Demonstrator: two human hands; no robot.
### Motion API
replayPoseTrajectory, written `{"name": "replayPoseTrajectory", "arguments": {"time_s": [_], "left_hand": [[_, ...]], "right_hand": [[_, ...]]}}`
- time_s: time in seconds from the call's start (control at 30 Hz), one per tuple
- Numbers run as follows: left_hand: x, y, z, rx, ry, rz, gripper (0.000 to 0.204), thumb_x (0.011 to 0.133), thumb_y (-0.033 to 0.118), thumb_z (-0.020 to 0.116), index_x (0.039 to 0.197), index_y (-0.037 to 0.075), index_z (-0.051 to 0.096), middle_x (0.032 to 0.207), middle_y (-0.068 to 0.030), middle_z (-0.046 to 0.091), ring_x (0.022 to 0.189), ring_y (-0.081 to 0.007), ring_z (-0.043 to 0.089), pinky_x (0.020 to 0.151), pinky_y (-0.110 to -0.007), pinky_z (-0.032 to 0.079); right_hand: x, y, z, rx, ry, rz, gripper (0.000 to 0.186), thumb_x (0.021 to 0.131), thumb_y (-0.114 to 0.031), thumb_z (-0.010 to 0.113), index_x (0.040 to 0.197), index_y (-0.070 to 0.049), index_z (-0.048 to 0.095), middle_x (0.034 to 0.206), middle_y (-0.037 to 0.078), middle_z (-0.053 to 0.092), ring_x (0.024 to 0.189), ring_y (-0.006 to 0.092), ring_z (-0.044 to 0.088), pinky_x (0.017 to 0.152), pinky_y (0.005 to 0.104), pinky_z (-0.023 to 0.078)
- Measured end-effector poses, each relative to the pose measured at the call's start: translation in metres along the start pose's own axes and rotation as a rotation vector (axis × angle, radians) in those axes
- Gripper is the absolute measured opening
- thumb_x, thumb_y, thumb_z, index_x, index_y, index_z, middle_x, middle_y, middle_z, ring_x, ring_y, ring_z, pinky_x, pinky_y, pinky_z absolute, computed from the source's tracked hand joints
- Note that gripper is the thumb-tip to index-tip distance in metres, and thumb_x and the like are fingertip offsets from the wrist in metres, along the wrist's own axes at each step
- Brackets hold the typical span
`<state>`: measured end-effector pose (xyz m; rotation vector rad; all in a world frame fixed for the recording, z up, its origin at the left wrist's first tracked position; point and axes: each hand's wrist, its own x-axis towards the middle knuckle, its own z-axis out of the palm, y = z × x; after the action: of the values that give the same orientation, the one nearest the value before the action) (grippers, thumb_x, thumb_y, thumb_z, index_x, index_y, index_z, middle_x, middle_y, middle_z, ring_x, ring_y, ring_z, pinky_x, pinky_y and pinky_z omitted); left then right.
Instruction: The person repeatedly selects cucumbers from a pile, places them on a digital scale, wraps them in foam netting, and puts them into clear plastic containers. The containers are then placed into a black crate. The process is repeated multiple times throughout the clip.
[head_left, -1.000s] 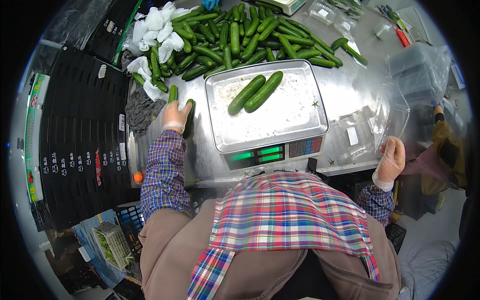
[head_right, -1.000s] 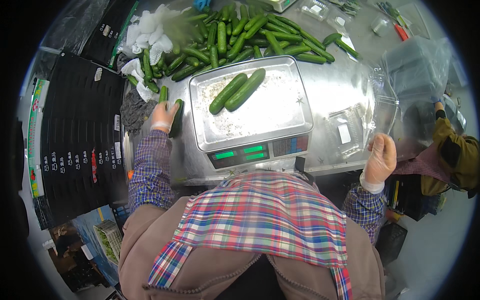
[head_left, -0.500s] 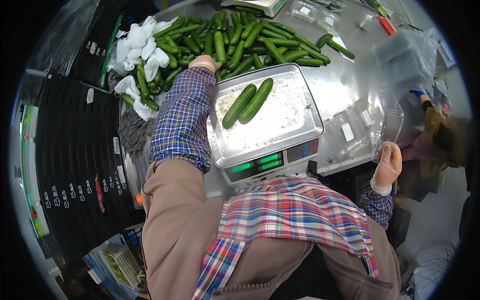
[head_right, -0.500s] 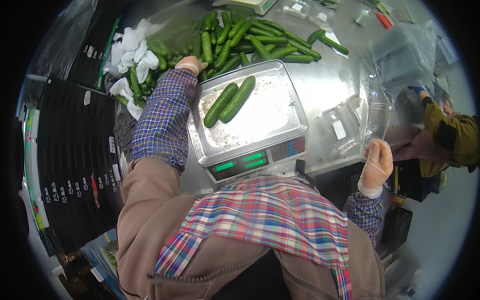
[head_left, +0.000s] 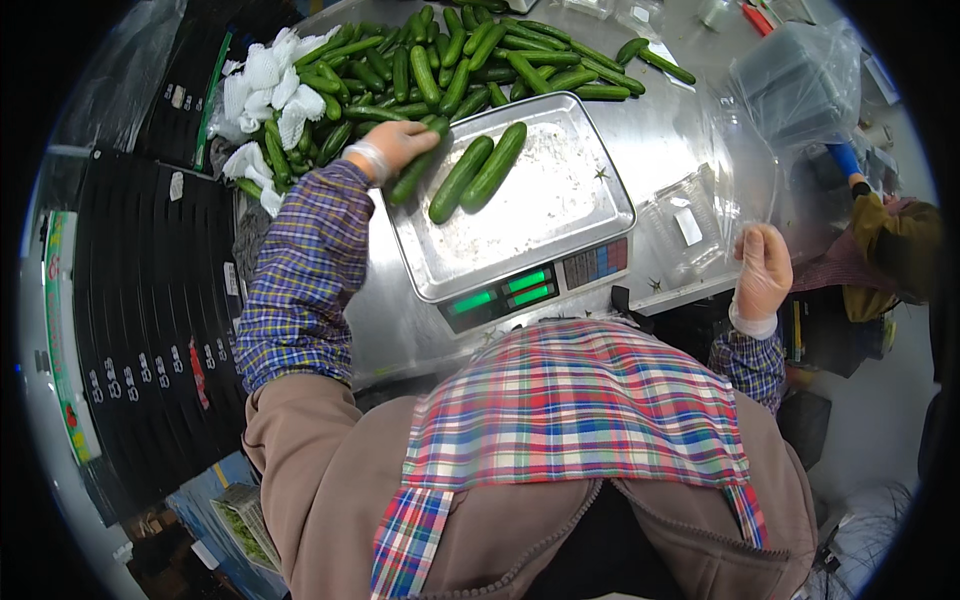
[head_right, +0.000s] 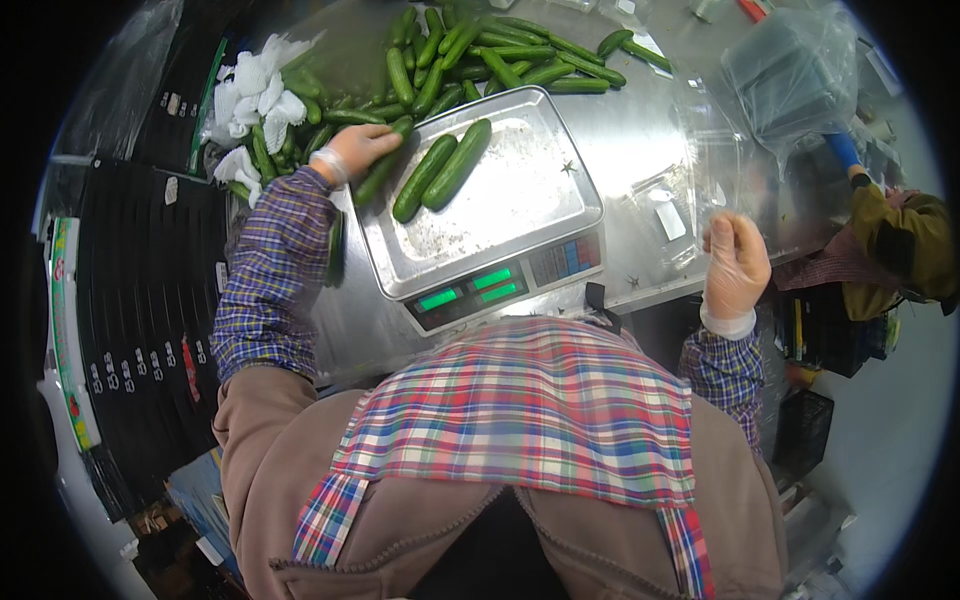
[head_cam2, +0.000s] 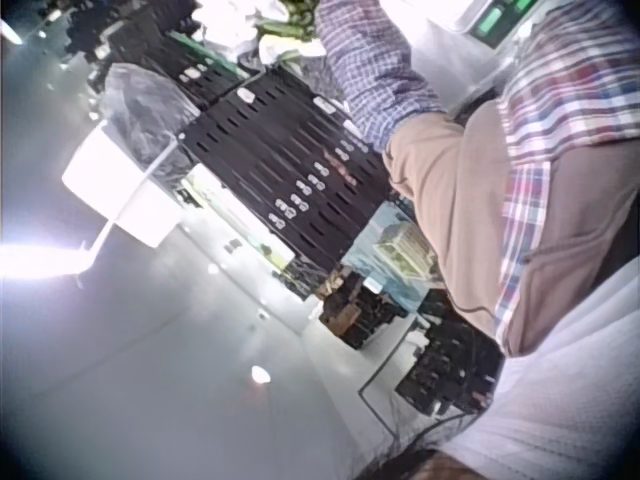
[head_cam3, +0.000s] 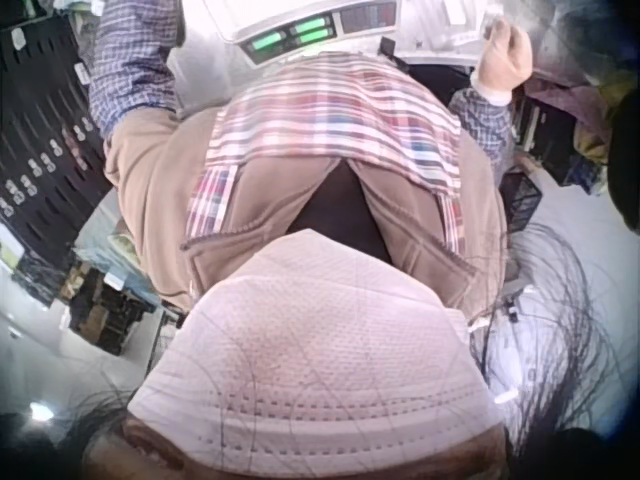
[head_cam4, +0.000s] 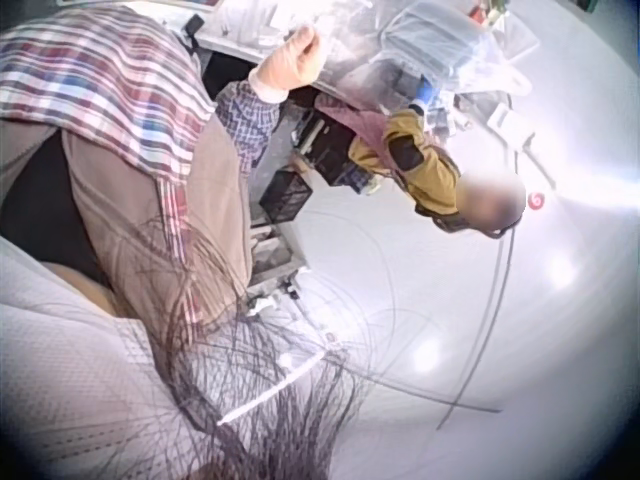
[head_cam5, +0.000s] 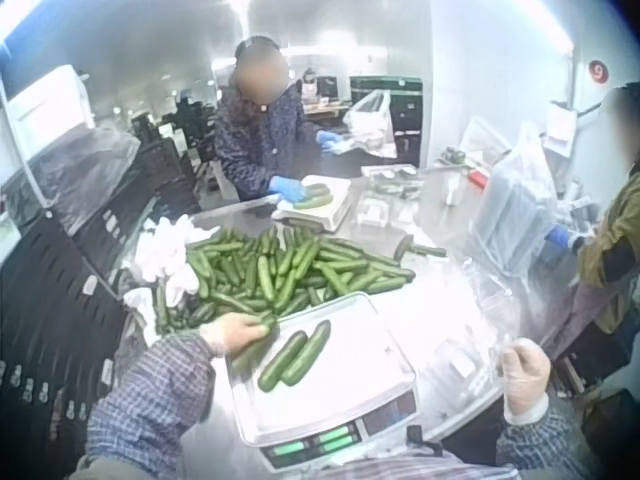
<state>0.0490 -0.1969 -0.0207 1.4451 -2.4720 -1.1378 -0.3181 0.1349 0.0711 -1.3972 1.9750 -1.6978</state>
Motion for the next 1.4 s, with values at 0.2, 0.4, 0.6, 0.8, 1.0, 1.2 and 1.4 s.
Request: {"name": "replayPoseTrajectory", "arguments": {"time_s": [0.2,0.4,0.6,0.8,1.0,1.2,1.4], "left_hand": [[-0.015,-0.006,0.019,-0.125,0.338,-0.141,0.057,0.087,0.049,0.059,0.122,0.004,0.058,0.1,-0.0112,0.067,0.075,-0.0156,0.061,0.069,-0.028,0.051],[-0.06,-0.033,-0.018,-0.408,0.514,-0.241,0.05,0.088,0.043,0.058,0.121,0.005,0.058,0.102,-0.0049,0.067,0.071,-0.009,0.055,0.064,-0.023,0.044],[-0.089,-0.036,-0.014,-0.544,0.557,-0.304,0.046,0.087,0.037,0.062,0.12,0.005,0.059,0.103,-0.0034,0.065,0.068,-0.006,0.052,0.059,-0.018,0.041],[-0.095,-0.027,0.0,-0.45,0.451,-0.349,0.052,0.086,0.043,0.061,0.122,0.006,0.057,0.107,-0.0017,0.064,0.079,-0.0078,0.054,0.069,-0.022,0.044],[-0.073,-0.002,0.028,-0.264,0.409,-0.237,0.062,0.082,0.05,0.061,0.127,0.007,0.055,0.12,-0.0111,0.061,0.108,-0.0258,0.056,0.09,-0.034,0.043],[-0.035,0.057,0.073,0.265,0.401,-0.277,0.098,0.071,0.069,0.063,0.142,0.007,0.034,0.137,-0.0228,0.045,0.128,-0.0367,0.041,0.107,-0.044,0.034],[-0.042,0.096,0.101,0.503,0.399,-0.445,0.104,0.067,0.068,0.065,0.146,0.014,0.026,0.134,-0.0171,0.046,0.124,-0.0335,0.044,0.101,-0.046,0.038]], "right_hand": [[-0.002,0.013,-0.009,0.07,0.005,-0.133,0.01,0.091,-0.007,0.061,0.094,0.003,0.061,0.075,0.003,0.057,0.066,0.0097,0.051,0.061,0.0221,0.043],[0.002,0.041,-0.035,0.108,0.146,-0.243,0.011,0.091,-0.006,0.06,0.097,0.002,0.063,0.076,0.004,0.06,0.065,0.0096,0.05,0.059,0.0217,0.042],[-0.007,0.057,-0.035,0.154,0.182,-0.222,0.012,0.091,-0.008,0.061,0.097,0.001,0.064,0.077,0.004,0.061,0.066,0.0098,0.051,0.06,0.0218,0.042],[-0.013,0.062,-0.033,0.217,0.113,-0.219,0.011,0.091,-0.007,0.061,0.096,0.002,0.063,0.075,0.003,0.058,0.066,0.0096,0.049,0.061,0.0222,0.041],[-0.015,0.062,-0.028,0.247,0.055,-0.19,0.011,0.09,-0.007,0.062,0.096,0.003,0.063,0.076,0.003,0.058,0.066,0.0099,0.049,0.06,0.0229,0.041],[-0.009,0.05,-0.01,0.298,-0.038,-0.224,0.01,0.09,-0.008,0.063,0.095,0.001,0.063,0.077,0.003,0.059,0.067,0.0098,0.052,0.061,0.0227,0.044],[0.003,0.028,0.029,0.112,-0.115,-0.407,0.006,0.086,-0.005,0.065,0.089,0.001,0.063,0.077,0.006,0.063,0.067,0.0119,0.058,0.061,0.024,0.047]]}}
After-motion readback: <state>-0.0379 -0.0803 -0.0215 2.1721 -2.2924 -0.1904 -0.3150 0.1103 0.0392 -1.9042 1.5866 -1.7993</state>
